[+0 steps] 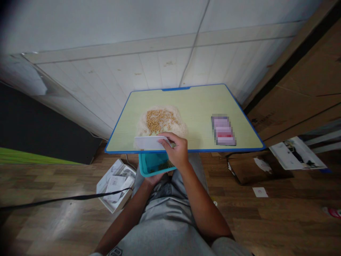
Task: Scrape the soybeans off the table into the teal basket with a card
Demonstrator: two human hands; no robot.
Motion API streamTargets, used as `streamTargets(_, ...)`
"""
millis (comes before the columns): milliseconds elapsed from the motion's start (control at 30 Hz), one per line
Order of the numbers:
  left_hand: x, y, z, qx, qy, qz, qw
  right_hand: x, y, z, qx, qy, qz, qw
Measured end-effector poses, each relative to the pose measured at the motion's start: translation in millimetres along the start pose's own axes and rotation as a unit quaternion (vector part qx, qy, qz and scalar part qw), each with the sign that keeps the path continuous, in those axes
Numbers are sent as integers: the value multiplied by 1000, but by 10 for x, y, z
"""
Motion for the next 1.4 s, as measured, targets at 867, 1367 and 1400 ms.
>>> streamTargets(867,-47,-162,159,74,-40,-21,996,-22,-759,356,-111,-107,-221,963)
streamTargets(1367,-85,-14,87,77,-41,-16,996,-49,-684,357,-94,-59,-171,979)
streamTargets(1400,-84,-21,88,68,-38,-16,997,-50,-678,356,-89,-57,-167,980)
Point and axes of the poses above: each hand's wrist, its own x-axis towards the middle knuckle, its own y-axis out of the palm, z = x × y, the point moved 5 cm from there along x, towards the middle knuckle, and after that the axes turned 15 degrees about x, right-handed, at the moved point
